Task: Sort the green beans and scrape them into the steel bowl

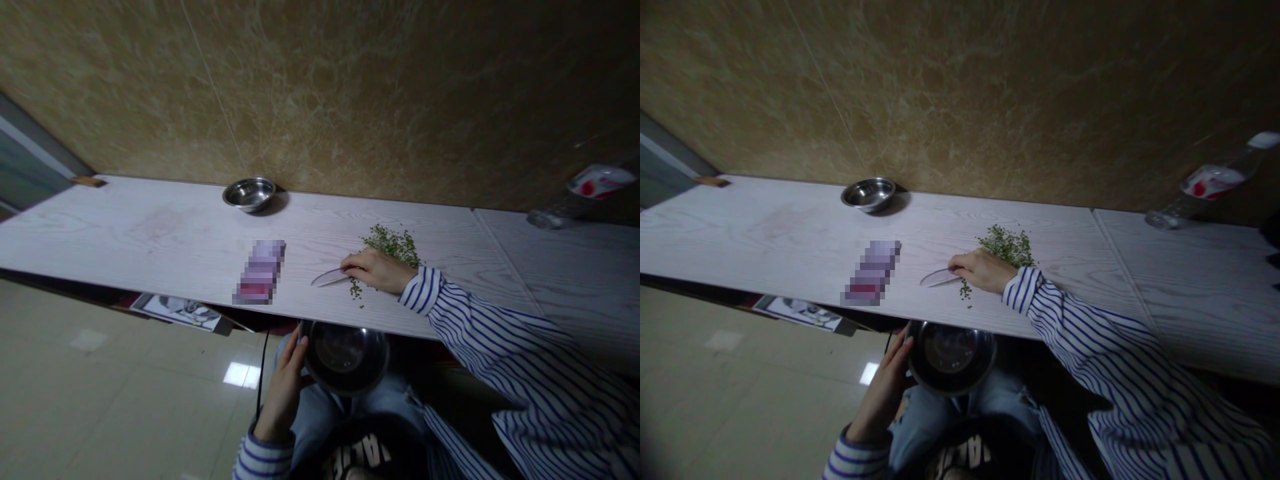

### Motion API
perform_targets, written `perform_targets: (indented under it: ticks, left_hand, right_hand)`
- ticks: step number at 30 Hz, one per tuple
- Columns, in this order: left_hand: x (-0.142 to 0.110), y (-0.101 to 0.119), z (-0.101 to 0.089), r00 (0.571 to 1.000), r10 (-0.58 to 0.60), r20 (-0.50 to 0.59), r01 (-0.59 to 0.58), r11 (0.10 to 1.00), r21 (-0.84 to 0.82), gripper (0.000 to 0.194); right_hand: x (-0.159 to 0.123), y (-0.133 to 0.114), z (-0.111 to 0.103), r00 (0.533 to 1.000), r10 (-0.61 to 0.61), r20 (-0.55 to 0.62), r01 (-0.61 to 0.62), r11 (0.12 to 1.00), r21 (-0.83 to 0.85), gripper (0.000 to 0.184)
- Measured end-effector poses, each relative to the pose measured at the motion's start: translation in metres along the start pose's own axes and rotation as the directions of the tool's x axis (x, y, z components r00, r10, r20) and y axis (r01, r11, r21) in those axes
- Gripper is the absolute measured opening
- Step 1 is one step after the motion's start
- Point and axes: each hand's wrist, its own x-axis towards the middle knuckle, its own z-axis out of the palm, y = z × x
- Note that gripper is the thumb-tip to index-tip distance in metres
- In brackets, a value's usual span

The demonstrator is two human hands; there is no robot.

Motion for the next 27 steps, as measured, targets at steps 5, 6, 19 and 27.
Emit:
perform_targets:
  ticks: [5, 6, 19, 27]
  left_hand:
    - [-0.001, 0.0, 0.002, 1.0, -0.005, -0.019, 0.005, 1.0, -0.008, 0.063]
    - [-0.001, 0.0, 0.003, 1.0, -0.006, -0.024, 0.006, 1.0, -0.011, 0.062]
    - [0.0, 0.0, 0.005, 1.0, -0.019, -0.004, 0.019, 1.0, -0.001, 0.059]
    - [-0.002, 0.0, 0.006, 1.0, -0.011, 0.022, 0.011, 1.0, -0.002, 0.059]
  right_hand:
    - [-0.004, -0.002, -0.001, 1.0, -0.006, 0.022, 0.006, 1.0, -0.004, 0.021]
    - [-0.005, -0.003, -0.001, 1.0, -0.002, 0.022, 0.002, 1.0, -0.005, 0.021]
    - [-0.02, -0.006, -0.002, 0.997, -0.037, 0.07, 0.034, 0.999, 0.039, 0.023]
    - [-0.016, 0.002, -0.009, 0.998, 0.054, -0.023, -0.052, 0.996, 0.07, 0.024]
